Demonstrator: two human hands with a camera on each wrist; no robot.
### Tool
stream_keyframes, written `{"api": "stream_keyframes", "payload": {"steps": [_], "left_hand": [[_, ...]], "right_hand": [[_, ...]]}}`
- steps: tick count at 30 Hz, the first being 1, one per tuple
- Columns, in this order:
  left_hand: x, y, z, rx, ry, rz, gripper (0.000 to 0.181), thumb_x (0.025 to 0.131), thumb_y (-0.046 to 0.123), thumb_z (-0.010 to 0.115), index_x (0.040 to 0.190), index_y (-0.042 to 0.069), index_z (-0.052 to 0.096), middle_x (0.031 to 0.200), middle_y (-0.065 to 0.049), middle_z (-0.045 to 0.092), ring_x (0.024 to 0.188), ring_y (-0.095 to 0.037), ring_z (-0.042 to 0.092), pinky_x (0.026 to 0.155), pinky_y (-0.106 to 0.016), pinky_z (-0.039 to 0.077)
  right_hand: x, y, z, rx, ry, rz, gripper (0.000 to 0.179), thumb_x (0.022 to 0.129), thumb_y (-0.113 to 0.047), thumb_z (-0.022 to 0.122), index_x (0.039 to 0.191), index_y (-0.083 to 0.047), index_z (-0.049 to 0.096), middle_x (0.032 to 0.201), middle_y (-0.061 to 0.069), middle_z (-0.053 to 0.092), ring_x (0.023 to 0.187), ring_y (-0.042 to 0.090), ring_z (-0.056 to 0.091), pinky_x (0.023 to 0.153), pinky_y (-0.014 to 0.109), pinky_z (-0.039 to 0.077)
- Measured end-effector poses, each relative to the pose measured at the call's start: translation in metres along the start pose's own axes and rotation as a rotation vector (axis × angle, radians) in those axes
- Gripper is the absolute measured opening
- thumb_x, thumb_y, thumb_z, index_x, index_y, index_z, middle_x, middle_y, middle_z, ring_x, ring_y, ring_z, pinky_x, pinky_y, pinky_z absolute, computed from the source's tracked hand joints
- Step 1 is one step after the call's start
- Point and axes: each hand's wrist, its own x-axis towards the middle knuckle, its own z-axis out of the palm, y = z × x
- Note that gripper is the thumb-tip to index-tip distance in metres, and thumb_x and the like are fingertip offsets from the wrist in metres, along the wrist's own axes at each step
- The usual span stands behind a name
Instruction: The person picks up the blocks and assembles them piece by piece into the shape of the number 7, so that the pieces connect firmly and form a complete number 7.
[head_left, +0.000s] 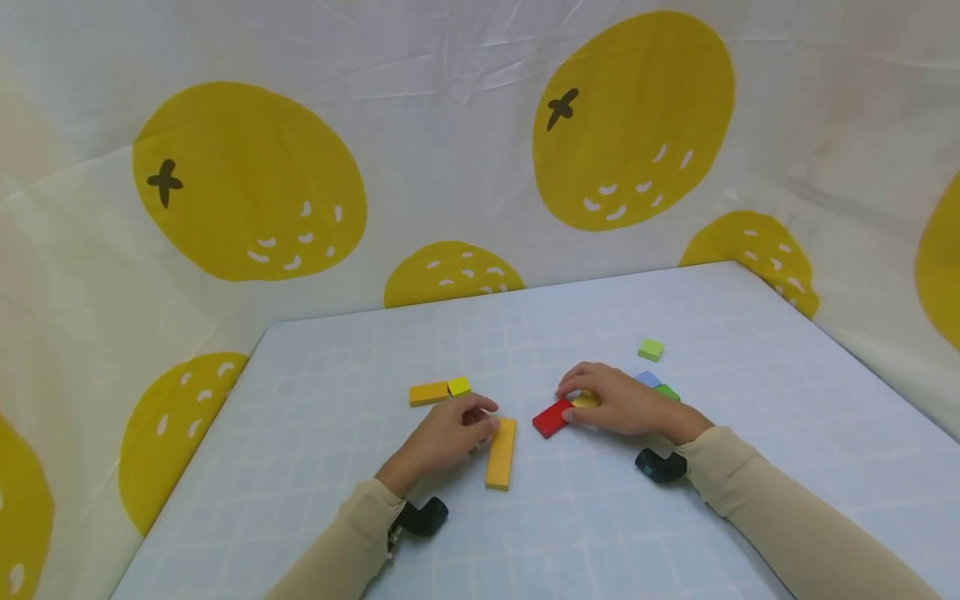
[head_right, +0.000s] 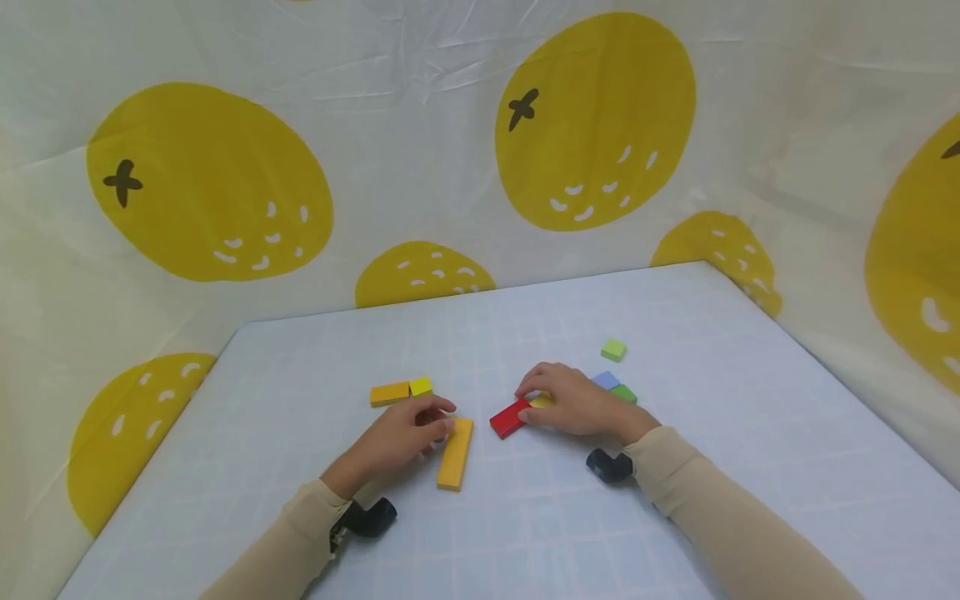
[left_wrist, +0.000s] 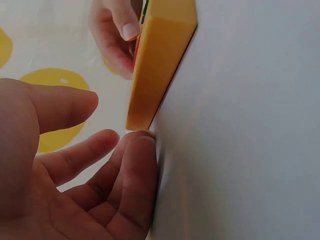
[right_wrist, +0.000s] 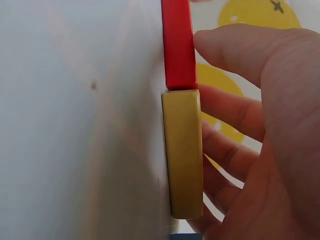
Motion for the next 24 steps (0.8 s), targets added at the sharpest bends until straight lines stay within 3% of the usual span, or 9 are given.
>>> {"api": "stream_keyframes", "payload": {"steps": [6,16,24], "left_hand": [[-0.001,0.000,-0.013,0.024,0.008,0.029,0.027,0.098,0.033,0.066,0.120,0.018,0.067,0.095,0.002,0.065,0.081,-0.020,0.062,0.070,-0.032,0.055],[0.000,-0.020,-0.038,0.000,0.079,0.087,0.025,0.099,0.026,0.063,0.120,0.012,0.067,0.088,-0.003,0.067,0.075,-0.022,0.061,0.064,-0.034,0.053],[0.004,-0.024,-0.055,0.002,0.127,0.038,0.026,0.099,0.027,0.063,0.121,0.014,0.067,0.090,-0.003,0.067,0.076,-0.022,0.061,0.064,-0.033,0.052]], "right_hand": [[0.000,-0.004,0.000,0.015,0.011,0.012,0.032,0.092,-0.042,0.071,0.119,-0.025,0.071,0.123,-0.009,0.057,0.118,0.019,0.050,0.099,0.045,0.046],[-0.001,-0.012,0.005,-0.060,0.007,0.012,0.030,0.092,-0.039,0.073,0.118,-0.025,0.072,0.123,-0.007,0.058,0.117,0.020,0.051,0.098,0.045,0.047],[0.000,-0.013,0.003,-0.057,0.005,0.022,0.025,0.092,-0.037,0.073,0.114,-0.026,0.071,0.124,-0.007,0.058,0.119,0.021,0.051,0.098,0.045,0.047]]}}
